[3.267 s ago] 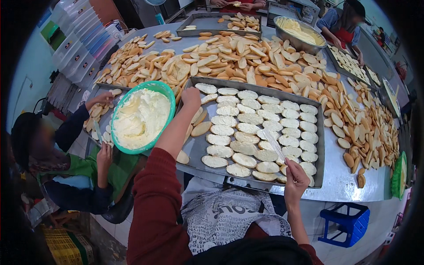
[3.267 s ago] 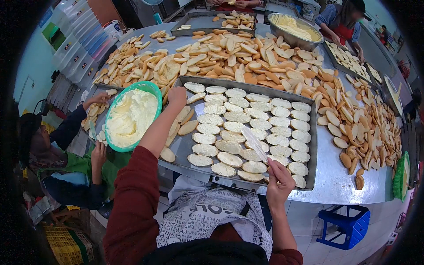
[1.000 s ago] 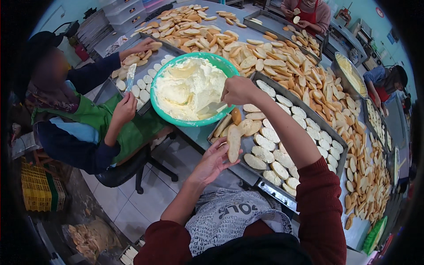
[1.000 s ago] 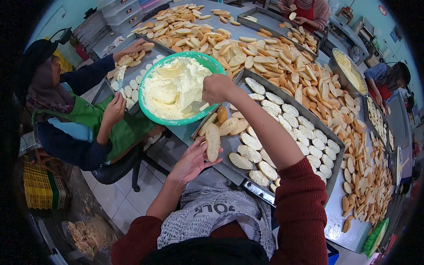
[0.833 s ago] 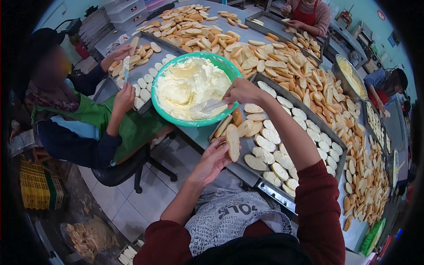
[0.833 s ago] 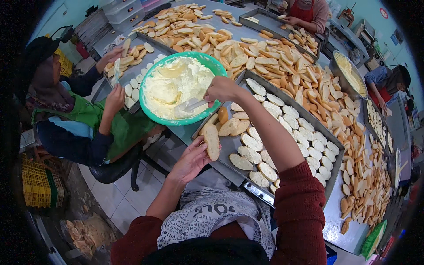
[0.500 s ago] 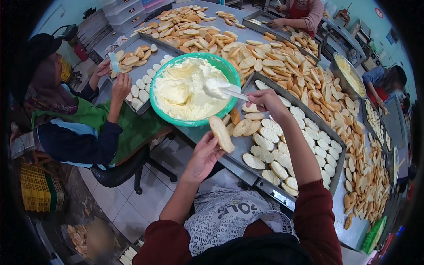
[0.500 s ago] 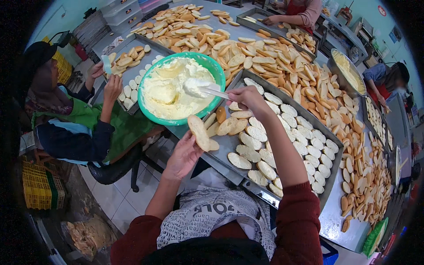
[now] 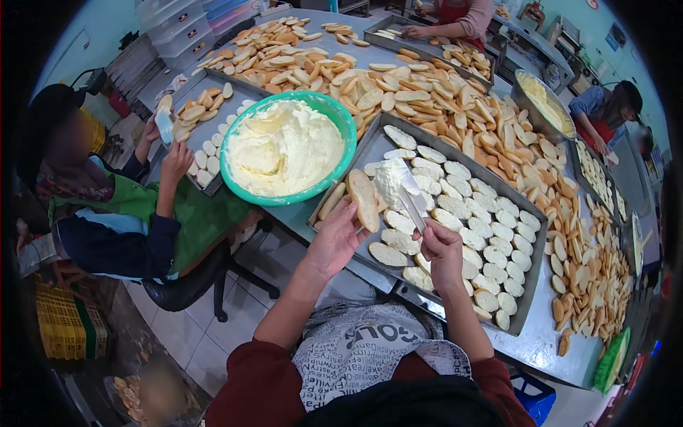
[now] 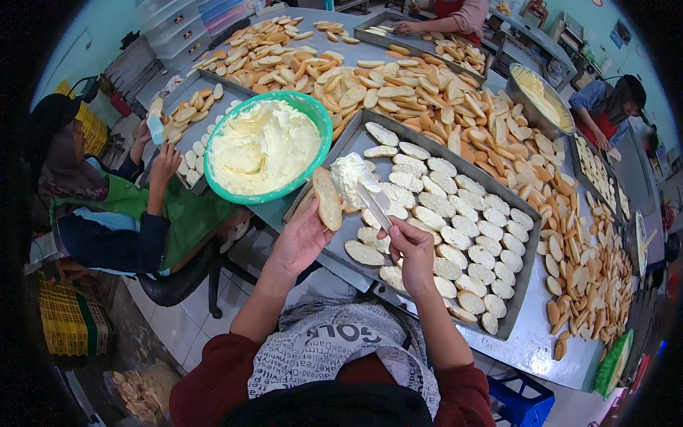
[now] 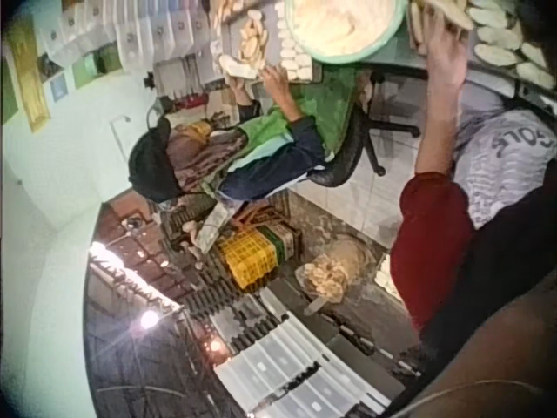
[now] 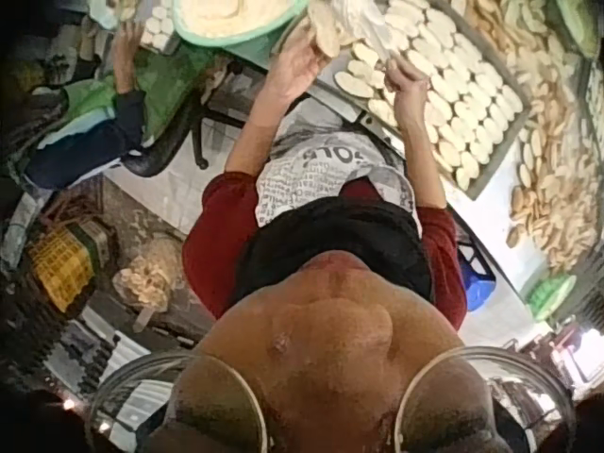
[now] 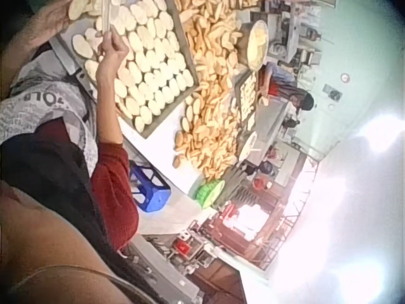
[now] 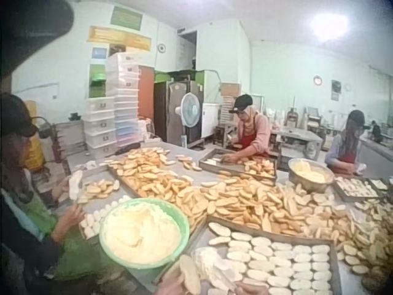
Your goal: The person spreads a white creamy filling onto sliced bread rolls using a plastic spatula. They pick up a roll, scoop filling from a green bowl, spread it evenly, and place the roll onto a metal tray. The process is repeated continuously for multiple rolls.
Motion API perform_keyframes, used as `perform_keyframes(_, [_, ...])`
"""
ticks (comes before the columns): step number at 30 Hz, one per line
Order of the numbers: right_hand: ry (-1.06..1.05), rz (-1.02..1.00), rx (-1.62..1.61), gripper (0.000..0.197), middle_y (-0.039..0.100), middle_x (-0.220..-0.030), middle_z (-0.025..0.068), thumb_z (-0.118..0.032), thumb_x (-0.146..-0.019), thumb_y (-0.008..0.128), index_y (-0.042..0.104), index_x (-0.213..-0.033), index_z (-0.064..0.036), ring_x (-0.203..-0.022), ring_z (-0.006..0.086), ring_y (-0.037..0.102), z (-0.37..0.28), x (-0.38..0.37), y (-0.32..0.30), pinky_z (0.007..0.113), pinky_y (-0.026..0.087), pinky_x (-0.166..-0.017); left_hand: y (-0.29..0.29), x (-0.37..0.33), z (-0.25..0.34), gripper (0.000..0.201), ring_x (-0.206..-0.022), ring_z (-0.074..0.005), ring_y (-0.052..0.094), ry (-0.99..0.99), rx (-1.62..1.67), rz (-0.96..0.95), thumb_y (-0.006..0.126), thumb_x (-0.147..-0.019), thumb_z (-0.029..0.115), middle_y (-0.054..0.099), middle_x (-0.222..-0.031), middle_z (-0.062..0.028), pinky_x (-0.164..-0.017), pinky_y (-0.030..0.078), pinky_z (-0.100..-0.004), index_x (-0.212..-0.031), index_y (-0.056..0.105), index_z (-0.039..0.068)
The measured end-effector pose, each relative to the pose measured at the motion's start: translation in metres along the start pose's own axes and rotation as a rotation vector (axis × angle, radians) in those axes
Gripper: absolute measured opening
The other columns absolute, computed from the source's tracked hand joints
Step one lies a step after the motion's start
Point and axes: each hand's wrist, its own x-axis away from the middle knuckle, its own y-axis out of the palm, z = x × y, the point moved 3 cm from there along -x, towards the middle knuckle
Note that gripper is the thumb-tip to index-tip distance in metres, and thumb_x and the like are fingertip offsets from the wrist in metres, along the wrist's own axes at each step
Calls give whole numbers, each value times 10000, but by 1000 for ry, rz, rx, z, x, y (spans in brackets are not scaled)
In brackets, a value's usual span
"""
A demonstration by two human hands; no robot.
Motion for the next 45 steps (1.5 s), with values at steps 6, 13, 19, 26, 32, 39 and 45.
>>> perform_keyframes(6, [-275,50,127,239,671,-937,89,-47,-904,580,661,-1129,-40,-727,104,578,13,18,-3,213,457,-599,12,0,-11,389,-1124,-131,528,-34,9,-100,527,-959,226,513,-1248,-21,-927,470,-295,-1312,392,134])
perform_keyframes(13, [-630,151,426,279,650,-968,81,22,-869,572,662,-1127,-34,-804,131,597,21,29,11,224,466,-678,18,-3,-20,471,-1134,-154,546,-24,-16,-100,578,-923,232,544,-1233,-47,-948,480,-291,-1332,400,80])
perform_keyframes(19, [-716,224,533,401,662,-898,113,134,-736,606,699,-1068,-70,-784,177,632,24,42,5,255,488,-686,14,-3,-17,412,-1089,-137,551,-14,104,-130,571,-926,167,520,-1240,-49,-928,483,-287,-1299,416,89])
perform_keyframes(26, [-771,269,721,354,672,-896,135,143,-746,601,694,-1038,-34,-780,193,649,7,60,-22,267,503,-687,5,-1,0,524,-1144,-187,527,42,59,-47,603,-885,150,511,-1274,-65,-950,462,-345,-1352,374,92])
perform_keyframes(32, [-903,211,906,491,672,-847,90,117,-604,593,724,-1014,-121,-645,206,618,-27,69,-11,296,468,-570,16,-2,0,510,-1162,-171,498,101,-49,-22,577,-904,128,470,-1300,-25,-962,438,-337,-1356,350,195])
perform_keyframes(39, [-1039,229,1060,607,669,-878,59,44,-483,561,719,-1043,-131,-582,176,551,-20,85,-23,301,381,-523,18,2,3,508,-1174,-188,498,103,-116,69,551,-912,111,465,-1307,-36,-949,454,-358,-1360,336,218])
perform_keyframes(45, [-1090,287,1066,604,657,-978,59,21,-500,583,714,-1068,-138,-606,169,515,-1,62,-12,303,351,-546,21,6,-22,509,-1162,-210,524,-45,55,-50,527,-925,94,476,-1307,-60,-942,469,-365,-1364,307,224])
